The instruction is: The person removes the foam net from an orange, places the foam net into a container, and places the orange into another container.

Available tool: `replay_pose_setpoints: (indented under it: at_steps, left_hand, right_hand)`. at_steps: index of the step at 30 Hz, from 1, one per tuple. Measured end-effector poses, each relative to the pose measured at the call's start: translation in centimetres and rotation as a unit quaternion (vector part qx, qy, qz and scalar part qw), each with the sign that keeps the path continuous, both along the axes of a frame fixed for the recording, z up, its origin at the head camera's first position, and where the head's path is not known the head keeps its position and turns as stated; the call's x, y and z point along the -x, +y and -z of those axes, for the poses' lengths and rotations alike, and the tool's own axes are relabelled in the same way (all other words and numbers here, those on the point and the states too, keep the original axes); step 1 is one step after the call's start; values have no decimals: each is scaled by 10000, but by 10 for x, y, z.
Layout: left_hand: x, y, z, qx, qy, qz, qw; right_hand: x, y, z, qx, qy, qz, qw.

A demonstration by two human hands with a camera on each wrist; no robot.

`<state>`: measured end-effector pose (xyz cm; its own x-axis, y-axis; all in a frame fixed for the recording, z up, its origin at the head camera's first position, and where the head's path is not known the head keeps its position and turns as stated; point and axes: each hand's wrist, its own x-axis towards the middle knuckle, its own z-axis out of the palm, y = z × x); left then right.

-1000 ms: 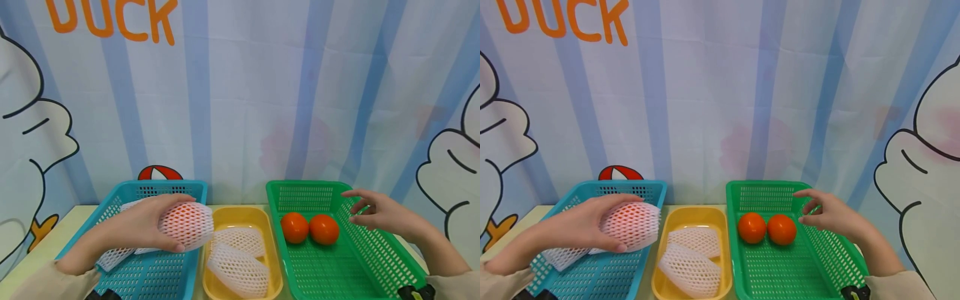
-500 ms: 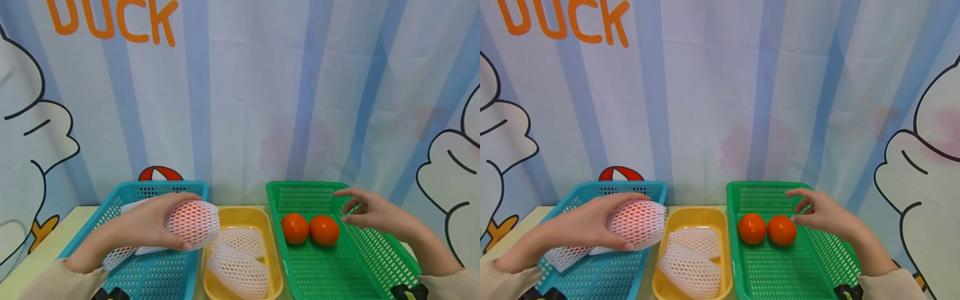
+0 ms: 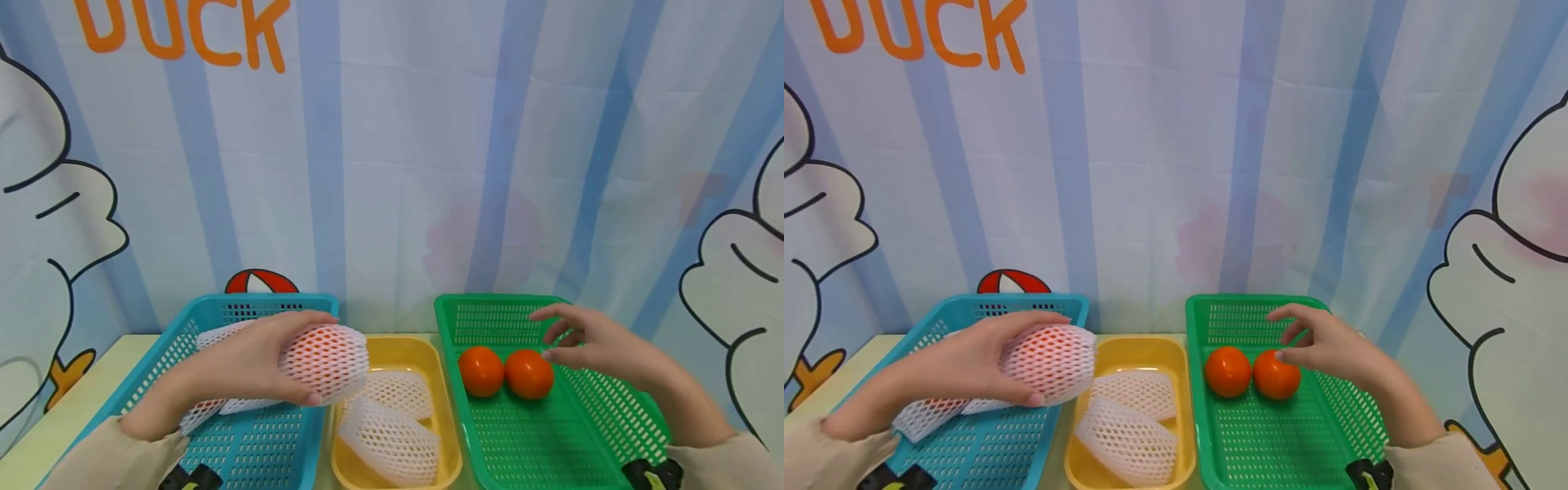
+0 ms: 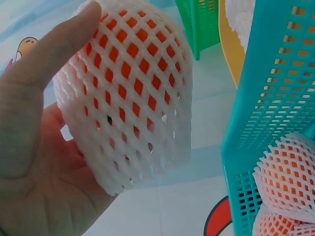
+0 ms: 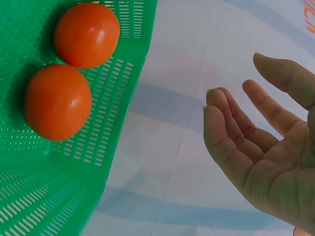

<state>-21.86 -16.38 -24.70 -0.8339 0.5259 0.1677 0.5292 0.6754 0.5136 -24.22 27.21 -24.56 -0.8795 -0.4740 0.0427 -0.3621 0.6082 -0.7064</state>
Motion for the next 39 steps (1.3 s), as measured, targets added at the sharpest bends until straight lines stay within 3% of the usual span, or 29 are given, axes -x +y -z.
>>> replay_pose_setpoints:
  at_steps: [16,30,39]
  left_hand:
    - [5,12,-1,-226,-158,384,9989]
    - [7,21,2,-364,32,832,9959]
    - [8,32,3,-501,-217,931,9942]
  right_hand:
    - [3,-21,5,163,59,-175,9997]
    - [4,-30,8,312,179,-396,9986]
    - [4,-36,8,270,193,-491,9982]
